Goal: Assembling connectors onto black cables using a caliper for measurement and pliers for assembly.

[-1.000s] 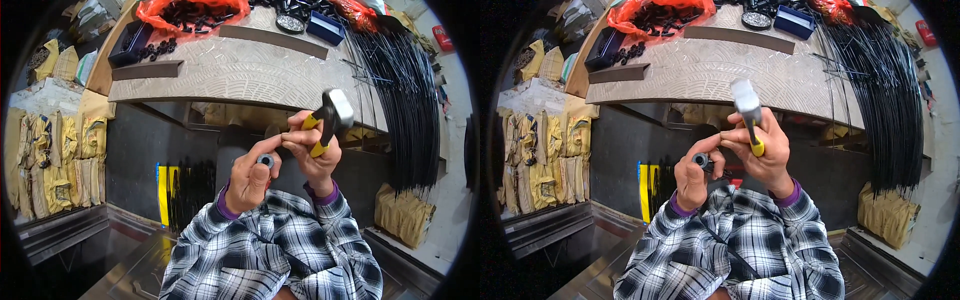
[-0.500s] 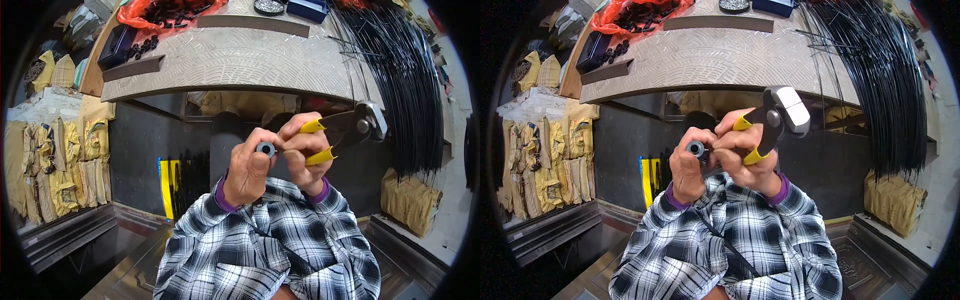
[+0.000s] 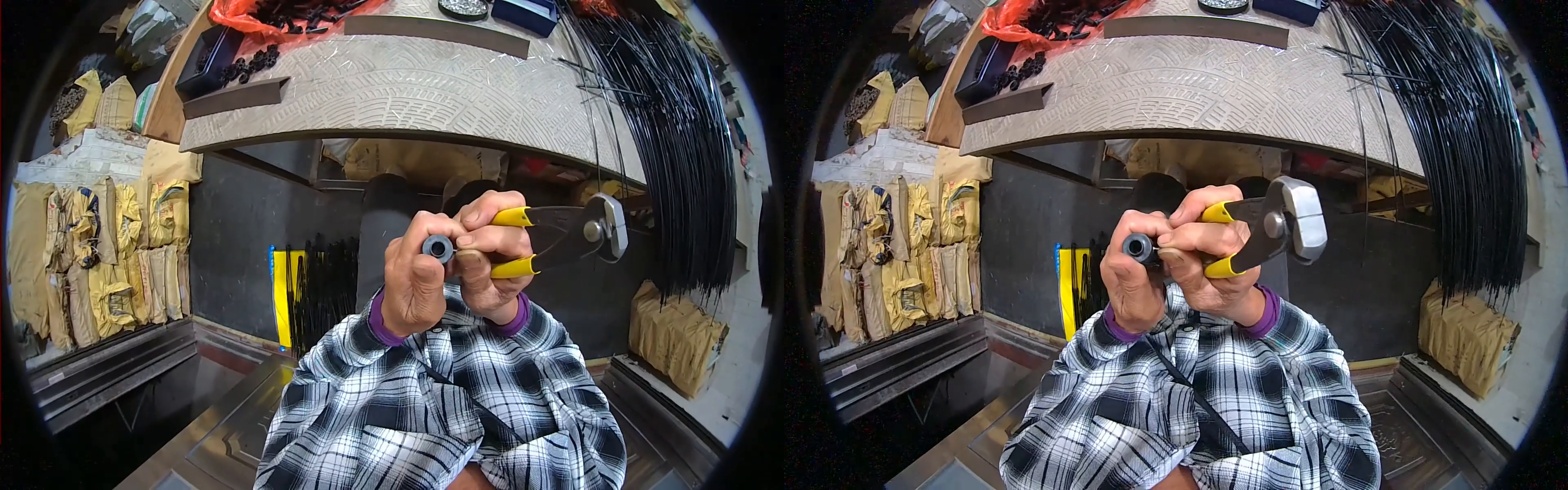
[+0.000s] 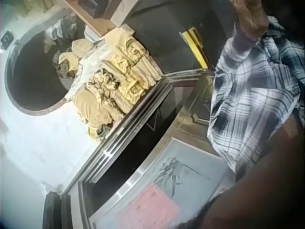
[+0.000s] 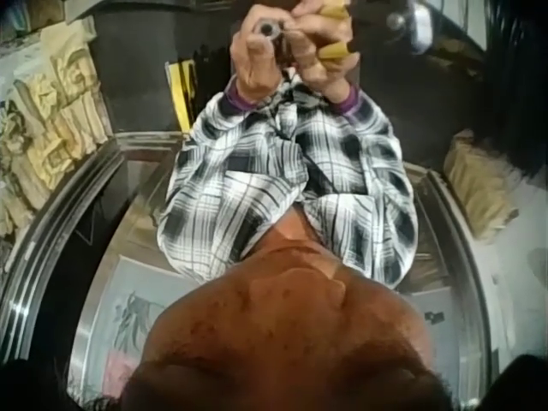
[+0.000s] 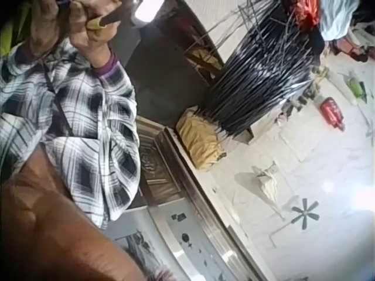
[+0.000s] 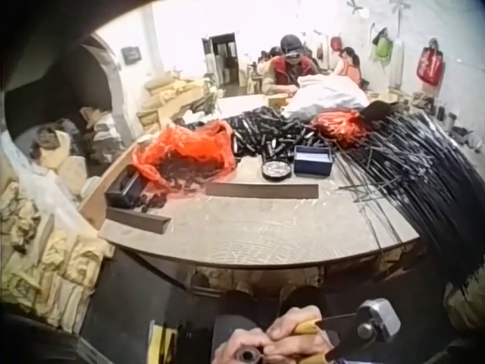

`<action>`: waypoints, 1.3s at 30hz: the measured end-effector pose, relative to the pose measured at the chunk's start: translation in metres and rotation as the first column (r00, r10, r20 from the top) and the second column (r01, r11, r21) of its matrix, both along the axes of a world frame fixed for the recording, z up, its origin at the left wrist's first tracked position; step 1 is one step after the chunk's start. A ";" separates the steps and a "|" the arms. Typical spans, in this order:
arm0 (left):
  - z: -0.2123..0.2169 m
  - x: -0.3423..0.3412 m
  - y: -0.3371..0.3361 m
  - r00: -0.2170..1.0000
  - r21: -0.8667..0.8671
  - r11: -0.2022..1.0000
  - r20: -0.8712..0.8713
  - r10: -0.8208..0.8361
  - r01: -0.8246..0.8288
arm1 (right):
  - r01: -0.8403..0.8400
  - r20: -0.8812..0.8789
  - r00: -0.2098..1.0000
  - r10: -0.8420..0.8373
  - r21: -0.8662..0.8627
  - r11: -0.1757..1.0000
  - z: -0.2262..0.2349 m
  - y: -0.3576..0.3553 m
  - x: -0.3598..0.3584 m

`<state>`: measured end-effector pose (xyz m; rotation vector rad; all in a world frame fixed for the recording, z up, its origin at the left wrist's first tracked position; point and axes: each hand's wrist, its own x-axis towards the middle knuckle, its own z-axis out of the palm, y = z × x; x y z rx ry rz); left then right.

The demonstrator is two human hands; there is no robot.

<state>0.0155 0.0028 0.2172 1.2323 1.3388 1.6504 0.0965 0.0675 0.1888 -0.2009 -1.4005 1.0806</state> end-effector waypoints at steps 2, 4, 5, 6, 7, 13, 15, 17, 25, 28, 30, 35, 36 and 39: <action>-0.001 -0.001 -0.002 0.998 0.002 1.000 0.064 -0.023 0.023 | -0.010 0.007 1.000 0.010 -0.009 1.000 -0.001 -0.002 -0.002; -0.006 -0.004 0.002 0.999 0.087 0.996 0.054 -0.003 -0.002 | -0.019 0.015 1.000 0.019 -0.017 1.000 -0.001 -0.001 -0.003; -0.008 -0.005 0.004 0.999 0.171 0.985 0.044 0.016 -0.023 | -0.016 0.058 0.998 0.013 0.061 0.998 0.000 0.002 -0.004; -0.008 -0.006 0.003 0.999 0.169 0.985 0.046 0.018 -0.025 | -0.017 0.101 0.995 0.003 0.139 0.990 0.001 0.003 -0.004; -0.008 -0.007 0.003 0.999 0.178 0.984 0.041 0.008 -0.016 | -0.019 0.102 0.995 0.005 0.138 0.990 0.000 0.002 -0.003; -0.009 -0.009 0.001 0.999 0.193 0.981 0.041 0.005 -0.013 | -0.077 0.073 0.995 0.075 0.035 0.996 -0.002 -0.003 -0.004; -0.009 -0.011 -0.001 0.999 0.187 0.982 0.051 0.000 -0.010 | -0.030 0.057 0.998 0.033 -0.053 0.998 0.001 -0.008 -0.007; -0.011 -0.012 -0.002 0.999 0.177 0.984 0.051 0.001 -0.010 | -0.018 0.066 0.998 0.022 -0.068 0.998 0.003 -0.009 -0.007; -0.010 -0.012 -0.001 0.999 0.194 0.981 0.053 -0.002 -0.009 | -0.079 0.119 0.990 0.072 0.059 0.995 0.002 0.000 -0.005; -0.012 -0.013 0.000 0.999 0.222 0.974 -0.006 0.047 -0.044 | -0.031 0.147 0.989 0.005 0.170 0.985 0.008 0.000 -0.008; -0.016 -0.012 0.001 0.993 0.238 0.968 -0.067 0.094 -0.076 | -0.092 0.175 0.982 0.076 0.082 0.992 0.013 -0.002 -0.009; -0.036 -0.022 -0.003 0.987 0.092 0.983 0.054 0.152 -0.157 | -0.108 0.359 0.929 0.093 0.023 0.994 0.016 0.004 -0.013; -0.040 -0.026 -0.005 0.984 0.081 0.983 0.083 0.157 -0.164 | -0.133 0.451 0.889 0.078 0.092 0.987 0.022 0.009 -0.012; -0.044 -0.034 -0.009 0.978 0.116 0.985 0.180 0.104 -0.126 | -0.128 0.707 0.680 -0.193 0.374 0.919 0.037 0.021 0.014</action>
